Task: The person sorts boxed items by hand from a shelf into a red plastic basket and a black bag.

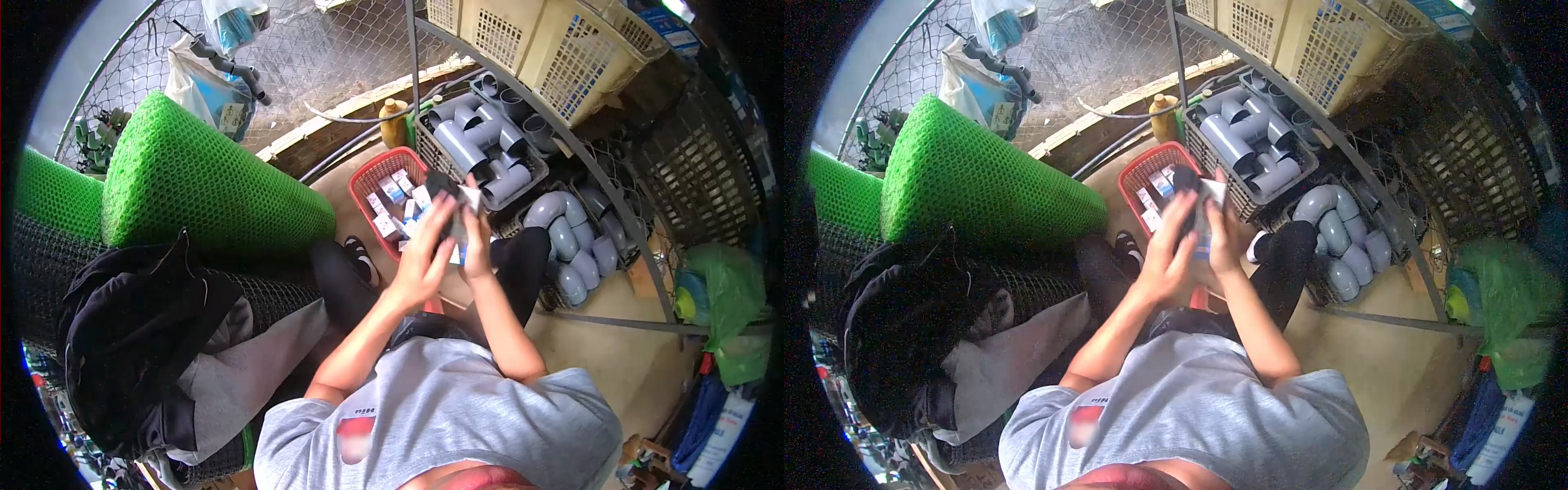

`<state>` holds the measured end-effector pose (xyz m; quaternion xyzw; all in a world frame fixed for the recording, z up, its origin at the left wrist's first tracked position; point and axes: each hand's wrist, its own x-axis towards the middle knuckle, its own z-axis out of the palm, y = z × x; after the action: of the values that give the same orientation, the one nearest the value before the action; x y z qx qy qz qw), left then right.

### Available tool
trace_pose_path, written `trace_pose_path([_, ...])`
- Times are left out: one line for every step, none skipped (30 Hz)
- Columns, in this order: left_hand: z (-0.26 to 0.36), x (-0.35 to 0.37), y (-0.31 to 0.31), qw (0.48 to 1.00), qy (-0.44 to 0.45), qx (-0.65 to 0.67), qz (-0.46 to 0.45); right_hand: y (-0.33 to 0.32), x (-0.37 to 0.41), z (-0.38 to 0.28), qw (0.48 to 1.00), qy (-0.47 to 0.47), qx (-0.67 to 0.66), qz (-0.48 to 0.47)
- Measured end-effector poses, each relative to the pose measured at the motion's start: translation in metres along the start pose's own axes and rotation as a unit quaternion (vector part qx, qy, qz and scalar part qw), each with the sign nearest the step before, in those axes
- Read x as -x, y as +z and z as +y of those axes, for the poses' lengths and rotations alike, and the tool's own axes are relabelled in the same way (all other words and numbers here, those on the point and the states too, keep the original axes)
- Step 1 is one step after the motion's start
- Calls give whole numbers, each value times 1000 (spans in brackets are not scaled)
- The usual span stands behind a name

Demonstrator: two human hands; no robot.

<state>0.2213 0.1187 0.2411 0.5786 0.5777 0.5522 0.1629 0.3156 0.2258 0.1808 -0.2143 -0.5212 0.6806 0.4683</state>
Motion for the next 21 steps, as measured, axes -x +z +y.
trace_pose_path([8, 5, -3, 999, 10, 23, -34, -10, -3, 7, 999, -39, 21, 14])
trace_pose_path([15, 8, -8, 996, 19, 46, -67, -16, -5, 4, 999, -18, 7, 48])
trace_pose_path([21, 9, -17, 994, 8, 64, -84, -17, -4, -5, 999, -6, -12, 47])
trace_pose_path([16, 13, -26, 994, -6, 57, -90, -17, -3, -15, 998, 4, -32, 45])
trace_pose_path([11, 11, -36, 997, -5, 62, -44, -20, -4, -22, 995, -82, 55, 10])
trace_pose_path([9, 7, -44, 998, -6, 67, 3, -17, -3, -33, 995, -92, 30, -29])
trace_pose_path([10, 3, -50, 993, -23, 103, 46, -16, 1, -39, 997, -60, 26, -50])
trace_pose_path([17, -5, -55, 986, -40, 137, 90, -14, 6, -44, 997, -29, 20, -71])
trace_pose_path([30, -18, -58, 986, -28, 140, 91, -12, 9, -49, 994, -20, 34, -99])
trace_pose_path([31, -28, -65, 990, 10, 136, 26, -8, 14, -53, 993, -7, 30, -113])
trace_pose_path([28, -34, -64, 995, 49, 87, -31, 1, 13, -54, 991, -54, 43, -117])
trace_pose_path([24, -38, -60, 991, 88, 39, -88, 7, 12, -54, 986, -103, 57, -120])
trace_pose_path([17, -38, -50, 994, 85, 45, -53, 7, 14, -57, 987, -92, 54, -120])
trace_pose_path([3, -43, -49, 995, 89, 29, -47, 5, 17, -57, 987, -93, 54, -117])
trace_pose_path([-3, -46, -50, 996, 69, 27, -39, 2, 22, -56, 991, -53, 44, -118])
trace_pose_path([-9, -50, -50, 998, 51, 25, -30, 0, 25, -56, 992, -15, 33, -119])
trace_pose_path([-17, -52, -53, 1000, 8, 14, -25, 7, 29, -58, 993, -10, -13, -114])
trace_pose_path([-24, -51, -58, 997, -33, -53, -45, 7, 33, -59, 993, 7, -35, -110])
trace_pose_path([-29, -49, -54, 999, -45, 4, 16, 10, 32, -63, 995, 0, -32, -99])
trace_pose_path([-30, -44, -50, 993, -60, 62, 77, 13, 32, -66, 996, -6, -30, -86])
trace_pose_path([-18, -42, -52, 982, -96, 132, 95, 10, 31, -63, 996, -6, -31, -83])
